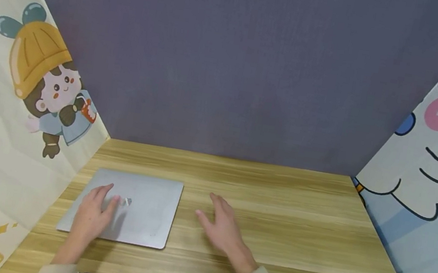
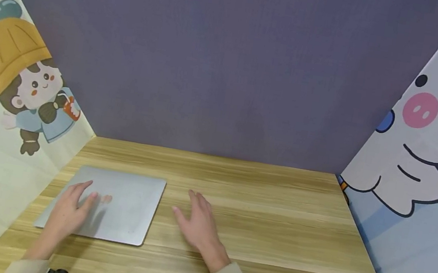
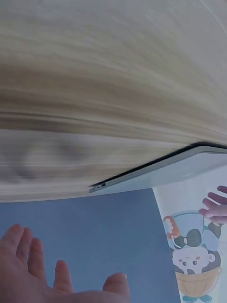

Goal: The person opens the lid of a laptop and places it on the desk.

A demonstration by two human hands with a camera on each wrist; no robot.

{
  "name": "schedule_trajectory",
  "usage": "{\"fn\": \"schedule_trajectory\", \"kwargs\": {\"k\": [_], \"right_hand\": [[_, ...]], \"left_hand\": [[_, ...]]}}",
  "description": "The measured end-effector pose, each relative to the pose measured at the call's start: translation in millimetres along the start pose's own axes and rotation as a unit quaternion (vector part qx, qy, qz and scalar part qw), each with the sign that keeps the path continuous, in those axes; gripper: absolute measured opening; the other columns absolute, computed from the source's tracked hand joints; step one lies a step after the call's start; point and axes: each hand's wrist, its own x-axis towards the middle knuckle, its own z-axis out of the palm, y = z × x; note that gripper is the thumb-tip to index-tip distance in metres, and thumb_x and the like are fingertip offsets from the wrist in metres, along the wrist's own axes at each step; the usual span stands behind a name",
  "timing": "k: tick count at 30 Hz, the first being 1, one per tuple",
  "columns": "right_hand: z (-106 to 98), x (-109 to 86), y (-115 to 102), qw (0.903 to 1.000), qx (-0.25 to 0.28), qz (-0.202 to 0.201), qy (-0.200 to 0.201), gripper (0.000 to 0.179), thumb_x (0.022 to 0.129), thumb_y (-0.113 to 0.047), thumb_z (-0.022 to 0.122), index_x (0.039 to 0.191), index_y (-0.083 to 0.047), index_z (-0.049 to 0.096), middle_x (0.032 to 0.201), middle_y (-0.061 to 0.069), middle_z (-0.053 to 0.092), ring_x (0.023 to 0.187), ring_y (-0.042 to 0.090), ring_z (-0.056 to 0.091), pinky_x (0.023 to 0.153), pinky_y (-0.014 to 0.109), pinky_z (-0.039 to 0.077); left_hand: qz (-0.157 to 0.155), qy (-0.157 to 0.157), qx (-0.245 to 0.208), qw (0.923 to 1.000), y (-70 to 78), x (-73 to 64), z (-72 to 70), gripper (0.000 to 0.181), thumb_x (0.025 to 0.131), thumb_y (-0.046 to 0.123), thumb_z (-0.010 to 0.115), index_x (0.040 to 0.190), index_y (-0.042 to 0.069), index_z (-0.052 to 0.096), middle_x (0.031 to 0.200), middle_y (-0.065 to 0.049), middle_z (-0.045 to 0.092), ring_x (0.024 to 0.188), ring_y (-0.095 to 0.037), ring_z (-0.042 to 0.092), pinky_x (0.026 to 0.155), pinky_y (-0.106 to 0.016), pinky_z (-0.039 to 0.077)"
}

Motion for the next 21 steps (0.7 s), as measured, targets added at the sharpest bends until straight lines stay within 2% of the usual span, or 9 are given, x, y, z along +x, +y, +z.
{"fn": "schedule_trajectory", "kwargs": {"k": [7,15,21], "right_hand": [[6,7.4,-10,0.9994,0.034,-0.001,-0.008,0.076,0.099,-0.058,0.054,0.156,-0.01,0.037,0.157,0.018,0.04,0.143,0.039,0.038,0.116,0.058,0.032],[17,17.2,-15,0.9991,0.034,0.008,-0.024,0.075,0.1,-0.055,0.055,0.157,-0.01,0.037,0.158,0.02,0.039,0.144,0.04,0.038,0.116,0.059,0.032],[27,22.3,-17,0.9986,0.042,0.007,-0.033,0.072,0.101,-0.051,0.056,0.156,-0.008,0.038,0.157,0.019,0.041,0.143,0.04,0.039,0.117,0.058,0.031]], "left_hand": [[0.006,0.007,0.008,0.9999,-7.2,8.4,-8.2,0.046,0.105,0.024,0.055,0.136,-0.01,0.053,0.132,-0.038,0.05,0.122,-0.057,0.046,0.103,-0.069,0.035],[-0.016,-0.023,0.012,0.9995,-16.8,14.7,-15.5,0.052,0.107,0.03,0.05,0.14,-0.009,0.049,0.137,-0.04,0.044,0.125,-0.059,0.042,0.104,-0.072,0.032],[-0.019,-0.028,0.014,0.9993,-29.1,16.3,-17.6,0.051,0.106,0.028,0.051,0.14,-0.01,0.049,0.137,-0.039,0.045,0.124,-0.059,0.042,0.103,-0.071,0.033]]}}
